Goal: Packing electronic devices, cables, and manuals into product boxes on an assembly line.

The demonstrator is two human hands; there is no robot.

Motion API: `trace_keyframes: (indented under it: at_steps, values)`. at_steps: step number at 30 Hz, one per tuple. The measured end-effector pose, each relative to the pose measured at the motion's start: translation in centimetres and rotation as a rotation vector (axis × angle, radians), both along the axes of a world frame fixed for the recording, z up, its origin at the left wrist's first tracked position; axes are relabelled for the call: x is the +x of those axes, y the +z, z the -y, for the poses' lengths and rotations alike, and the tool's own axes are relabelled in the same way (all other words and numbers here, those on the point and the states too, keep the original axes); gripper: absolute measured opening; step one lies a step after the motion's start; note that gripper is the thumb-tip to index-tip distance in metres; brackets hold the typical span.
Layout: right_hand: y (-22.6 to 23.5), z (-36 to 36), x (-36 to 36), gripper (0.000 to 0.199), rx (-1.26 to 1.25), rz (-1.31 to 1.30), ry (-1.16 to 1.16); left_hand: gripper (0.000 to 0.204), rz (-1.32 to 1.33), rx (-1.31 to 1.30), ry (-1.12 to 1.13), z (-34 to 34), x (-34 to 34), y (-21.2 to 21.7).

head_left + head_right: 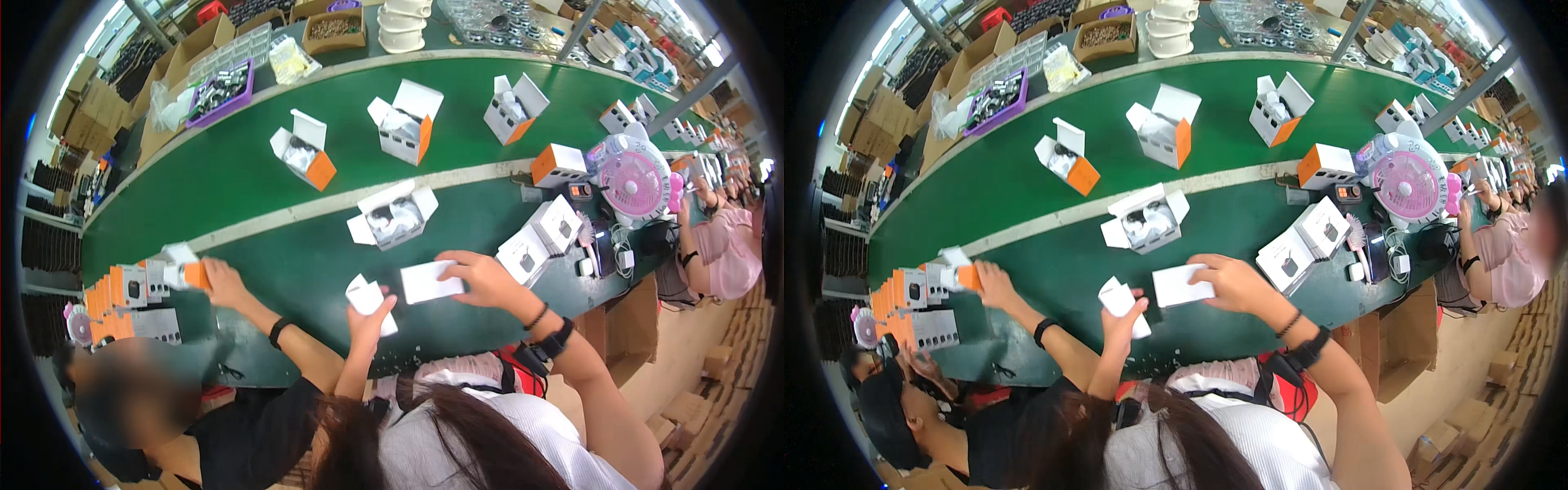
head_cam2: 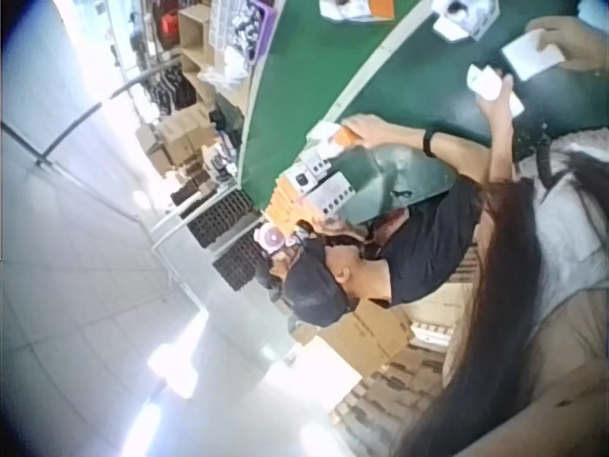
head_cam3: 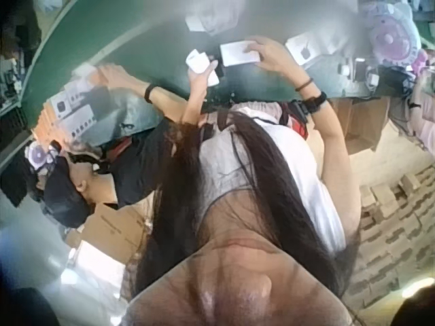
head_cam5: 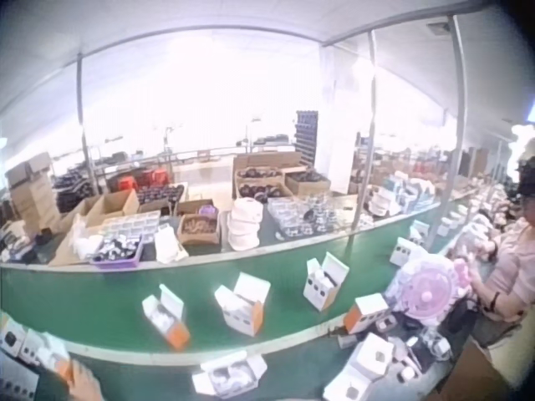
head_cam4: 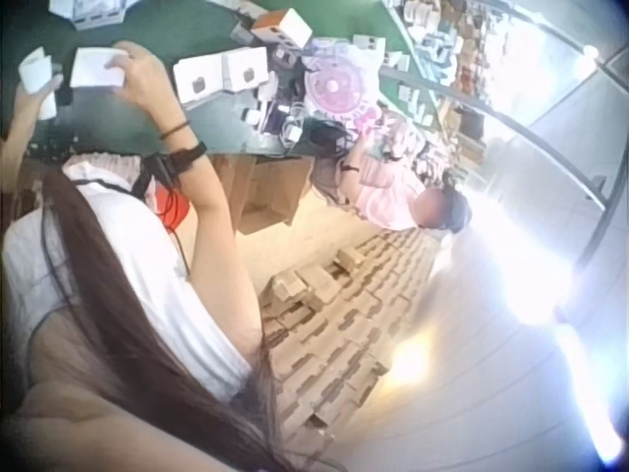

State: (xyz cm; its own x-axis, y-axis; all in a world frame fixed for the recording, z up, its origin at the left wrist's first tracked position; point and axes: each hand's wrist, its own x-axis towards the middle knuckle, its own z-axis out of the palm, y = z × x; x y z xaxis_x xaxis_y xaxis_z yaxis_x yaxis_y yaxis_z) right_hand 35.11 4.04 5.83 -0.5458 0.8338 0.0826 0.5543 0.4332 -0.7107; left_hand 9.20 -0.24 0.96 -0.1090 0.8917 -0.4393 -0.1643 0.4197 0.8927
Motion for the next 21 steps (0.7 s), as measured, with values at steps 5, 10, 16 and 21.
trace_keyframes:
  at_steps: [5,10,16,21]
  values:
    - [5.2,-3.8,6.3,0.030,-0.061,0.255,-0.319,0.028,-0.035,-0.057,-0.052,2.8,-3.0,0.3]
    - [1.7,-12.1,8.2,0.038,0.152,0.198,-0.803,0.027,-0.023,-0.083,-0.097,4.2,-2.9,-1.4]
    - [-6.0,-17.6,8.6,0.043,0.668,0.416,-0.877,0.029,-0.011,-0.144,-0.090,5.9,-1.0,-1.5]
    - [-3.9,-18.1,5.3,0.041,0.381,0.032,-0.861,0.029,-0.039,-0.156,-0.096,6.9,-1.7,-1.5]
